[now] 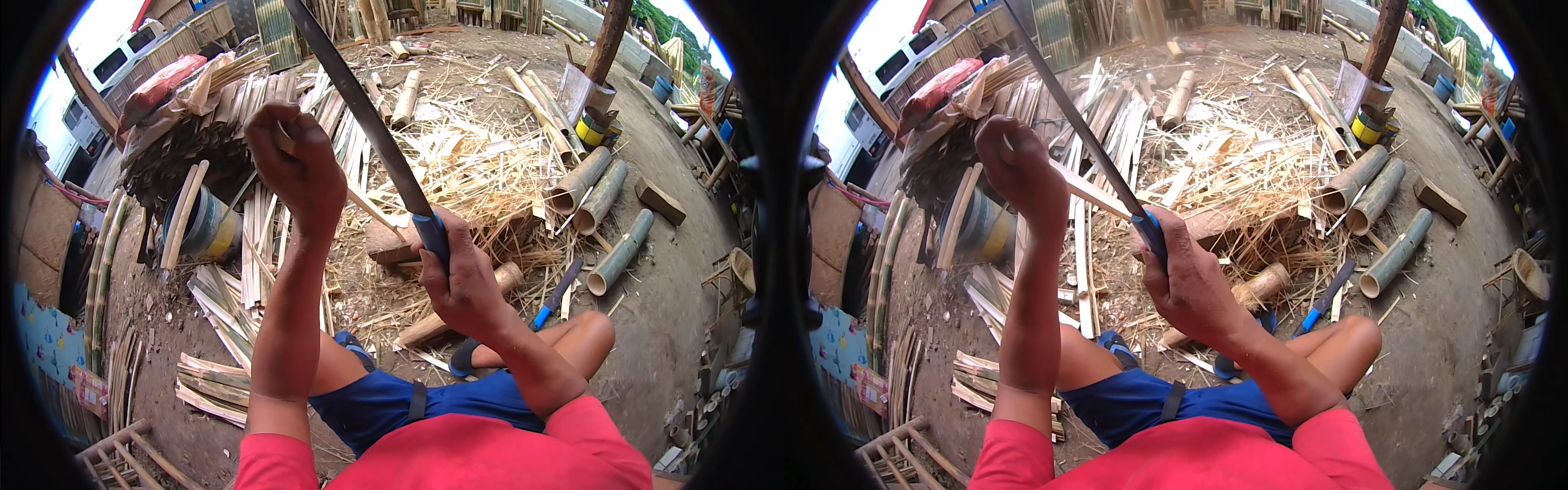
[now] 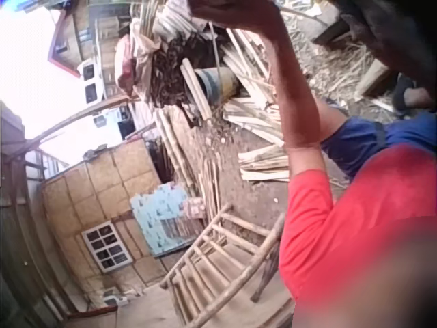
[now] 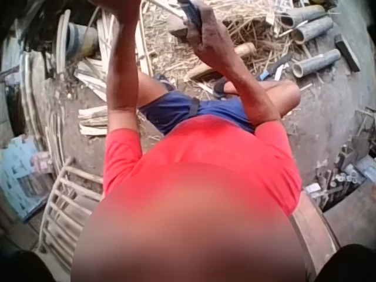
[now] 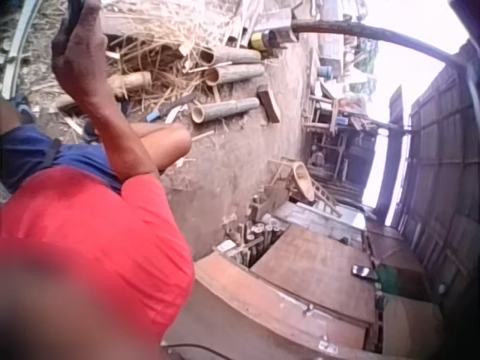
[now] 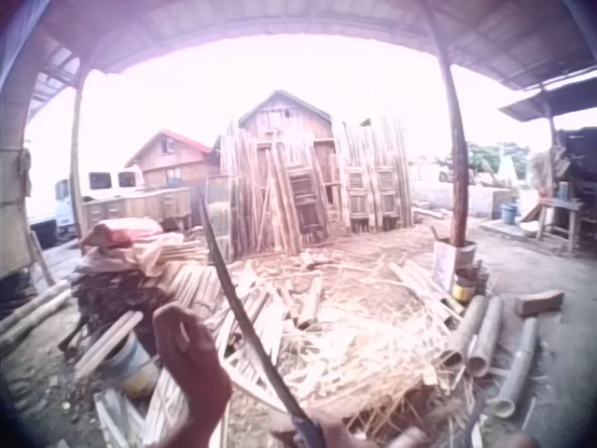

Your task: The person sits on the ground and repeatedly shaves thin strips from bamboo pieces using a knife. They hold each piece in one hand and draw the knife along its length to remove material, then place the finished piece aside.

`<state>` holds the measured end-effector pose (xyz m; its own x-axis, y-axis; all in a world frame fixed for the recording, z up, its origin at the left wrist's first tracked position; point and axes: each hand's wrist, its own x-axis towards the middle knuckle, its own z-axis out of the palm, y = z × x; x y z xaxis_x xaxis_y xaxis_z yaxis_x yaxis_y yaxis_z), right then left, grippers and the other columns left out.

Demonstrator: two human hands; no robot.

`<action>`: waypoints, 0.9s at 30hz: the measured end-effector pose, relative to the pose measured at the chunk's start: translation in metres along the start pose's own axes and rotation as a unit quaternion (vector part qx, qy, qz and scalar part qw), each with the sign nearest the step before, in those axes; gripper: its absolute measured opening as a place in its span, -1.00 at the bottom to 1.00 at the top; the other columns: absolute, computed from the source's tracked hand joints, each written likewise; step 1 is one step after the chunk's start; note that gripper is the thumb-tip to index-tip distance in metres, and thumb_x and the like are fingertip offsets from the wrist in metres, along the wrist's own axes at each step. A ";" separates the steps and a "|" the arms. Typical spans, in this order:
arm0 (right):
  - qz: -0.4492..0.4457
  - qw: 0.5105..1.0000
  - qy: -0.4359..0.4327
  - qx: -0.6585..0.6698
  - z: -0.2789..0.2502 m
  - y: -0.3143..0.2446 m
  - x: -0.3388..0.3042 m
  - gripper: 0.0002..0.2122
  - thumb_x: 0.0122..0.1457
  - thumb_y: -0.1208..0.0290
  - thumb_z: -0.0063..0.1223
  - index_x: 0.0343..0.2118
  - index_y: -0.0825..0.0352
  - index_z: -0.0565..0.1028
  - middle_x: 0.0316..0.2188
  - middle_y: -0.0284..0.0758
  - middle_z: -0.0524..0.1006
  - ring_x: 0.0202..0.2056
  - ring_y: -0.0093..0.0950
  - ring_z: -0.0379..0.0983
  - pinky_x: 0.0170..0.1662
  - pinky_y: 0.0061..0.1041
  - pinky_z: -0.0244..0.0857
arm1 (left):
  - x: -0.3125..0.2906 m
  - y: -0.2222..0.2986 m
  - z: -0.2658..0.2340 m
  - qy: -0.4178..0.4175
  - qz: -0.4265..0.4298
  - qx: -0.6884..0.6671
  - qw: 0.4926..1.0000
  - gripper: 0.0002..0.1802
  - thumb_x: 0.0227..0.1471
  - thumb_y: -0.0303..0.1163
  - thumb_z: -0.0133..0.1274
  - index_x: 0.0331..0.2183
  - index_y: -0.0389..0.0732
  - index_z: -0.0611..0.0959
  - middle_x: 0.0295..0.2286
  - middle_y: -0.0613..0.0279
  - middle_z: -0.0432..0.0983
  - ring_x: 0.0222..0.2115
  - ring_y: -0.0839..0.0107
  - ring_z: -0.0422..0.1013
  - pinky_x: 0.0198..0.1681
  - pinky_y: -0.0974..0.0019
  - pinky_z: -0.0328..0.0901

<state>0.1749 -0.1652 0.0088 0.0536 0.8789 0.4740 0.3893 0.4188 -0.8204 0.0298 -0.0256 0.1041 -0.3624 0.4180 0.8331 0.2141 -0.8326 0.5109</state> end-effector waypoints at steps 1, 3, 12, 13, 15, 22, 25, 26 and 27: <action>0.013 1.000 -0.010 -0.024 0.005 0.002 0.010 -0.70 0.27 0.45 -0.05 0.02 0.34 0.23 -0.44 0.07 0.51 -0.35 0.16 0.48 -0.35 -0.01 0.33 | -0.003 0.001 0.003 0.006 0.004 -0.022 1.000 -0.85 0.01 -0.58 -0.10 -0.29 -0.26 0.42 -0.40 0.31 0.27 -0.43 0.55 0.17 -0.31 0.44 0.19; 0.090 0.987 -0.092 -0.095 0.011 0.007 0.019 -0.74 0.26 0.43 -0.03 -0.08 0.37 0.23 -0.48 0.09 0.51 -0.40 0.19 0.46 -0.37 0.05 0.30 | -0.007 0.002 0.005 0.005 0.037 -0.010 0.999 -0.86 0.00 -0.59 -0.11 -0.30 -0.26 0.41 -0.41 0.30 0.26 -0.43 0.54 0.17 -0.30 0.42 0.19; -0.075 0.997 0.008 -0.021 0.009 0.007 0.023 -0.70 0.26 0.44 -0.04 0.00 0.37 0.21 -0.42 0.06 0.50 -0.39 0.14 0.47 -0.38 0.04 0.33 | -0.011 0.004 0.015 0.017 0.053 0.028 0.998 -0.87 -0.03 -0.58 -0.11 -0.34 -0.25 0.39 -0.38 0.23 0.29 -0.36 0.44 0.22 -0.17 0.36 0.20; -0.065 0.997 -0.014 -0.049 0.011 0.009 0.028 -0.73 0.27 0.43 -0.06 -0.04 0.39 0.22 -0.44 0.09 0.51 -0.38 0.14 0.48 -0.37 0.05 0.33 | -0.010 0.004 0.015 0.009 0.053 0.009 0.999 -0.86 -0.04 -0.58 -0.12 -0.34 -0.25 0.36 -0.39 0.25 0.25 -0.39 0.47 0.17 -0.23 0.38 0.19; 0.120 0.963 -0.164 -0.176 0.012 0.013 0.033 -0.74 0.28 0.39 -0.09 -0.08 0.40 0.23 -0.49 0.14 0.52 -0.36 0.16 0.49 -0.37 0.06 0.31 | -0.008 0.003 0.016 0.004 0.077 0.021 0.997 -0.86 -0.06 -0.58 -0.13 -0.35 -0.25 0.32 -0.40 0.27 0.20 -0.42 0.50 0.12 -0.28 0.39 0.16; -0.071 0.997 -0.032 -0.025 0.013 0.017 0.031 -0.77 0.29 0.39 -0.06 -0.10 0.36 0.25 -0.57 0.05 0.48 -0.45 0.10 0.47 -0.41 -0.07 0.32 | -0.005 0.001 0.014 0.021 0.088 0.060 0.994 -0.87 -0.06 -0.57 -0.14 -0.36 -0.24 0.31 -0.42 0.27 0.18 -0.42 0.46 0.12 -0.28 0.38 0.16; 0.131 0.961 -0.144 -0.196 0.018 0.018 0.032 -0.78 0.29 0.38 -0.05 -0.12 0.39 0.27 -0.48 0.06 0.52 -0.46 0.08 0.49 -0.36 -0.05 0.33 | -0.008 0.001 0.015 0.011 0.057 0.009 0.998 -0.84 -0.08 -0.59 -0.12 -0.35 -0.25 0.32 -0.40 0.26 0.20 -0.40 0.46 0.16 -0.22 0.39 0.19; 0.226 0.927 -0.192 -0.227 0.018 0.020 0.033 -0.77 0.29 0.39 -0.05 -0.12 0.40 0.27 -0.47 0.06 0.52 -0.46 0.10 0.48 -0.35 -0.04 0.32 | -0.008 0.001 0.015 -0.003 0.068 0.018 0.997 -0.84 -0.08 -0.59 -0.12 -0.35 -0.25 0.33 -0.40 0.26 0.21 -0.40 0.46 0.16 -0.21 0.40 0.19; 0.228 0.939 -0.178 -0.187 0.020 0.024 0.034 -0.77 0.29 0.39 -0.04 -0.13 0.41 0.27 -0.51 0.06 0.51 -0.45 0.13 0.46 -0.35 -0.01 0.28 | -0.009 0.001 0.016 0.012 0.070 0.015 0.997 -0.84 -0.05 -0.59 -0.12 -0.34 -0.24 0.32 -0.39 0.26 0.21 -0.39 0.48 0.17 -0.21 0.41 0.20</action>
<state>0.1677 -0.1208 -0.0010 0.0072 0.9958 -0.0909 0.6997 -0.0700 -0.7110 0.0480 -0.0244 0.1009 -0.3490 0.2899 0.8911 0.2904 -0.8706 0.3970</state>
